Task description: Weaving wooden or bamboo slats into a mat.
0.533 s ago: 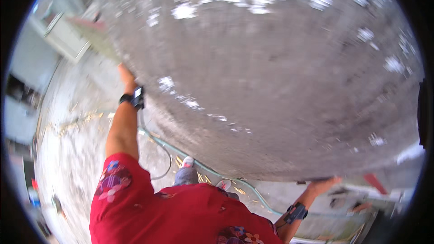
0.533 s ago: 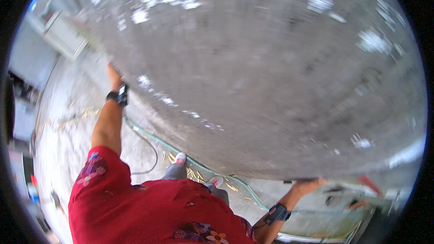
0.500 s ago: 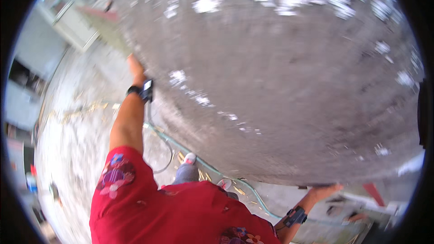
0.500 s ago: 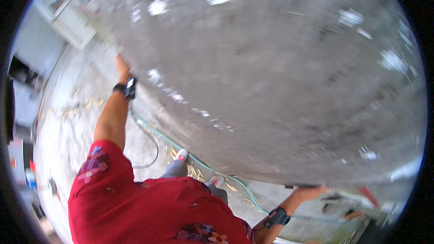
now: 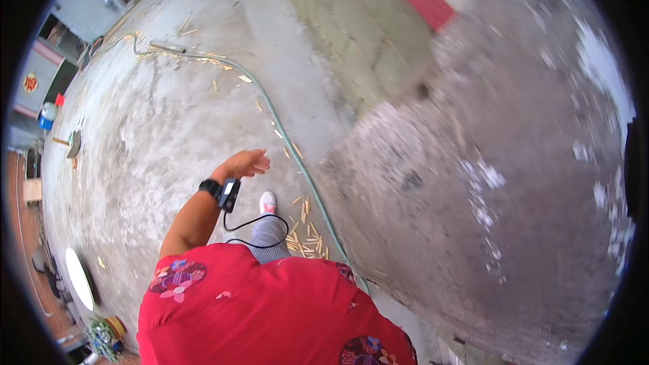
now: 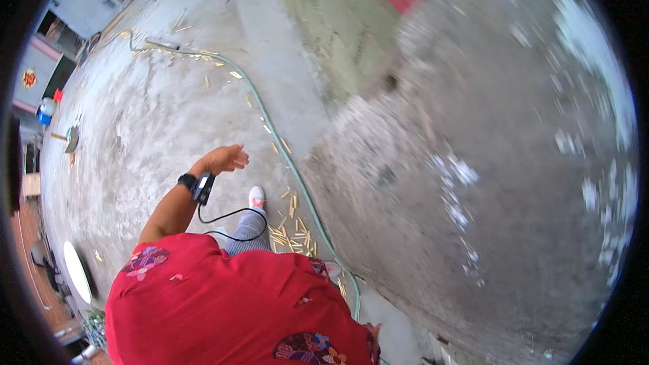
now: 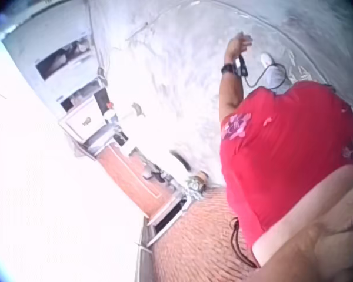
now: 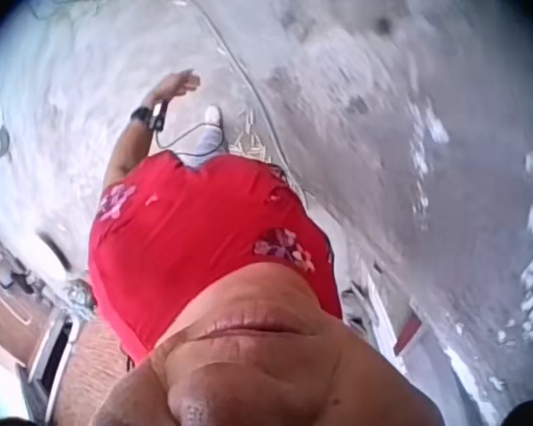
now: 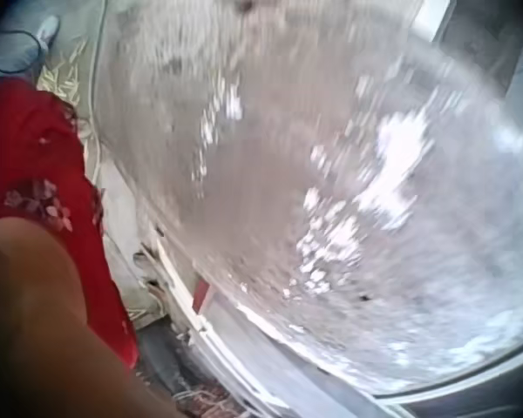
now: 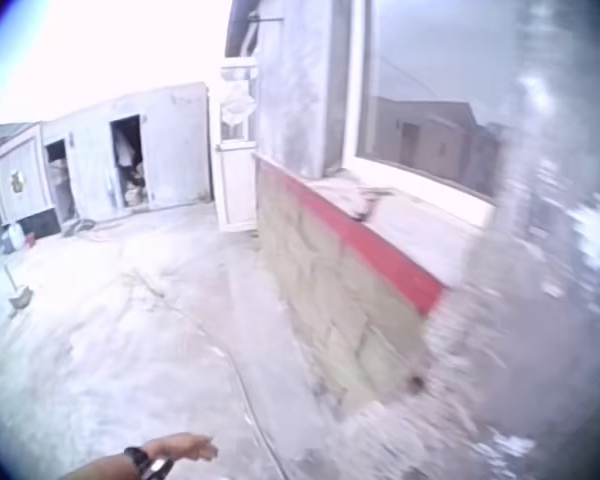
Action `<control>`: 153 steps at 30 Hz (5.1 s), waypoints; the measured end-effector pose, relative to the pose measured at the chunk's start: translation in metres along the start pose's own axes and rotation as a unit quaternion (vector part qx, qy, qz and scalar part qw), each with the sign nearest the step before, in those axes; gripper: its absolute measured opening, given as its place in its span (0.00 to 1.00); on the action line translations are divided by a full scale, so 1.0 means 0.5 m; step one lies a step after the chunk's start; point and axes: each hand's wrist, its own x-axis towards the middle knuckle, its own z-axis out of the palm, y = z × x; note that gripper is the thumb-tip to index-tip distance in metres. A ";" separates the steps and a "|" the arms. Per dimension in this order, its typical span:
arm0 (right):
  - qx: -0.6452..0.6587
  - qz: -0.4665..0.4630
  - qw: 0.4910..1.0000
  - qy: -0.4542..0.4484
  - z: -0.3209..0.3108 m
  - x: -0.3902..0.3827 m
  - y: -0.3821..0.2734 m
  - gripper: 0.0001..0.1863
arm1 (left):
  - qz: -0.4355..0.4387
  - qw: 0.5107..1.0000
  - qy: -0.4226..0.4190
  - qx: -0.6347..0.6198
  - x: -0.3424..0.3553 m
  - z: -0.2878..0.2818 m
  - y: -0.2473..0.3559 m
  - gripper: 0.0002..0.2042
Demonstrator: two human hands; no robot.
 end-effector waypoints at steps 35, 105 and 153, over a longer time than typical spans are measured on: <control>-0.448 0.122 0.724 -0.510 2.938 -0.301 -0.477 0.35 | -0.017 0.778 0.161 -0.607 -0.001 -1.281 -0.072 0.28; 0.147 -0.018 0.961 -0.232 6.238 -0.324 -1.324 0.31 | -0.025 0.992 -0.033 -0.122 1.741 -5.001 2.573 0.27; 0.044 -0.788 0.488 -0.372 6.105 -0.237 -3.979 0.41 | 0.036 0.971 -0.232 0.053 2.886 -3.916 4.696 0.18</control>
